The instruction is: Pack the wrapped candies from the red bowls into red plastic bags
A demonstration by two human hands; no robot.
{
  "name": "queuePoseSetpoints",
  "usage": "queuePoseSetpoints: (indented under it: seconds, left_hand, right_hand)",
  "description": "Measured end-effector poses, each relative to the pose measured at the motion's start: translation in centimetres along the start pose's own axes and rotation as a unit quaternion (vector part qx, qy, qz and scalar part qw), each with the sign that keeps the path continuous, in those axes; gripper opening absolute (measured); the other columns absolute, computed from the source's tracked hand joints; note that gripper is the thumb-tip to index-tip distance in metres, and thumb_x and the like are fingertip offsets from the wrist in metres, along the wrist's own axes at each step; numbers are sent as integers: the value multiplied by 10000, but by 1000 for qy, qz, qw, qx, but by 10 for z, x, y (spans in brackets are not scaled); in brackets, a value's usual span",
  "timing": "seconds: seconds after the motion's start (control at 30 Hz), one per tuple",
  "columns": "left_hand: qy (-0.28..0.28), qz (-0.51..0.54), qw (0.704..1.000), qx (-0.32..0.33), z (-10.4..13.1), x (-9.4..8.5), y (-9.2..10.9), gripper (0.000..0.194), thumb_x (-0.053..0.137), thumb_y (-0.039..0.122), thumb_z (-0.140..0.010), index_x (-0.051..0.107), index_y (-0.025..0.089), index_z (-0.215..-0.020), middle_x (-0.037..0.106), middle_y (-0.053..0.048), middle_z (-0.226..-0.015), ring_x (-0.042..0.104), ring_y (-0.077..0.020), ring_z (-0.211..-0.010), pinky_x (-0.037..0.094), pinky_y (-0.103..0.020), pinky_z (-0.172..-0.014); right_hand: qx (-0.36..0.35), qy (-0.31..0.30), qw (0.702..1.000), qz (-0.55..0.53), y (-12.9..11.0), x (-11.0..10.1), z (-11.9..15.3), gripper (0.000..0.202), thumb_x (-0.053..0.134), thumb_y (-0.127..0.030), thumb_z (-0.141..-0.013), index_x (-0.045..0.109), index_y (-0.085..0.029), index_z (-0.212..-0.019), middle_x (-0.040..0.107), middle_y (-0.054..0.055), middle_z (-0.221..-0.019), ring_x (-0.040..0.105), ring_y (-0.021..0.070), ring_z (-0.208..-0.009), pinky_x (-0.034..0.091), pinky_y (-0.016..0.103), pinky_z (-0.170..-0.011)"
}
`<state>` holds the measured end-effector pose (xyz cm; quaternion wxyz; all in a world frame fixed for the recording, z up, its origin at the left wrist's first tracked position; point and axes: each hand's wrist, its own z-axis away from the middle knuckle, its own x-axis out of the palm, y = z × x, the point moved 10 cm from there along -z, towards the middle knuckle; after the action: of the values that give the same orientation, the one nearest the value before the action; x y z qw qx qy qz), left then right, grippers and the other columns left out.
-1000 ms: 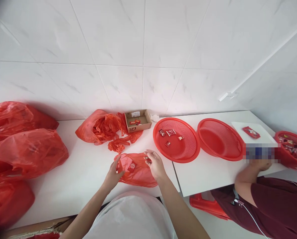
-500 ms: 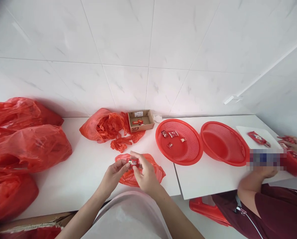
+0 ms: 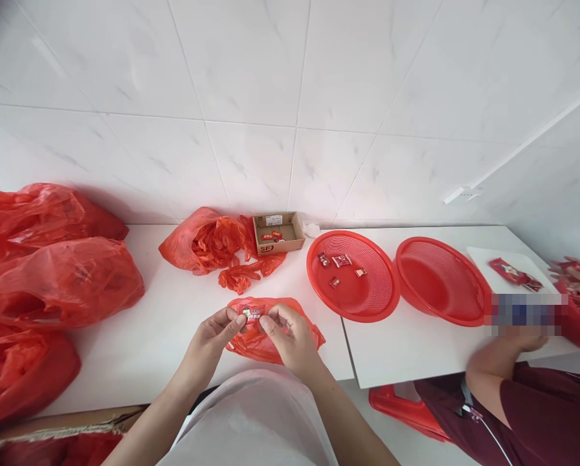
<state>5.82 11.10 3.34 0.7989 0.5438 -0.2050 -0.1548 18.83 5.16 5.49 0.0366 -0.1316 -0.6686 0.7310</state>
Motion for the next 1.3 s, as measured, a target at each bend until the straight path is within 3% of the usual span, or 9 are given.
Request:
queuePoseSetpoints:
  seconds: [0.33, 0.47, 0.57, 0.63, 0.73, 0.8, 0.93, 1.07, 1.3]
  left_hand:
    - [7, -27, 999, 16, -2, -6, -6, 351, 662, 509, -777, 580, 182, -676, 570, 8, -658, 481, -125, -641, 405, -245, -650]
    - [8, -103, 994, 21, -9, -16, -18, 345, 574, 518, -841, 607, 188, -744, 609, -14, -723, 523, -152, -699, 423, -267, -696]
    - [36, -248, 967, 40, -16, -34, -38, 324, 492, 480, -891, 637, 206, -797, 643, -56, -863, 571, -207, -816, 449, -341, -792]
    - [98, -371, 921, 74, -16, -50, -47, 265, 504, 417, -888, 684, 228, -840, 612, -101, -1114, 554, -277, -1028, 426, -431, -908]
    - [136, -493, 857, 60, -17, -63, -73, 236, 526, 385, -878, 735, 296, -943, 401, -90, -1440, 345, -377, -1328, 364, -542, -995]
    - [111, -523, 845, 12, -20, -67, -98, 251, 534, 383, -874, 730, 316, -1016, 302, -77, -1516, 286, -403, -1375, 370, -562, -990]
    - [45, -506, 860, -42, -30, -68, -129, 378, 464, 255, -882, 621, 282, -1225, 390, -131, -1450, 601, -296, -1090, 476, -443, -868]
    - [16, -484, 875, -14, -37, -59, -121, 485, 410, 166, -862, 521, 278, -1321, 572, -90, -1237, 643, -217, -933, 475, -345, -824]
    - [17, -449, 893, -1, -36, -47, -110, 547, 439, 215, -862, 402, 232, -1408, 567, -93, -1169, 629, -175, -796, 480, -315, -760]
  right_hand:
    - [-63, 2, 997, 39, -10, 7, -1, 233, 453, -390, -946, 533, -224, -804, 585, 19, -806, 521, 154, -727, 431, 267, -680]
    - [-52, -2, 998, 46, -3, 9, -7, 242, 448, -398, -945, 532, -223, -800, 574, 7, -753, 526, 150, -693, 425, 259, -640]
    - [-17, 13, 997, 79, 32, 5, -10, 249, 449, -403, -940, 524, -226, -781, 561, -9, -682, 516, 143, -623, 397, 252, -571]
    - [3, 7, 993, 119, 67, 6, -10, 242, 451, -379, -934, 523, -226, -760, 571, -13, -664, 517, 139, -595, 385, 252, -550]
    - [22, -40, 977, 206, 119, 17, -7, 201, 506, -287, -881, 536, -215, -696, 607, -5, -648, 545, 147, -580, 381, 257, -534]
    - [34, -35, 967, 251, 145, 15, -6, 186, 529, -236, -840, 533, -206, -656, 614, 5, -628, 555, 162, -576, 379, 268, -531]
    - [32, 36, 959, 280, 155, -10, -18, 215, 448, -283, -901, 555, -202, -733, 646, 56, -769, 598, 210, -748, 439, 332, -672]
    - [-10, 98, 957, 271, 139, -36, -31, 290, 404, -399, -949, 577, -208, -815, 657, 75, -871, 610, 216, -851, 464, 353, -774]
    - [15, 28, 986, 161, 133, -20, -28, 235, 575, -439, -866, 637, -220, -921, 710, 54, -964, 662, 216, -929, 501, 357, -845]
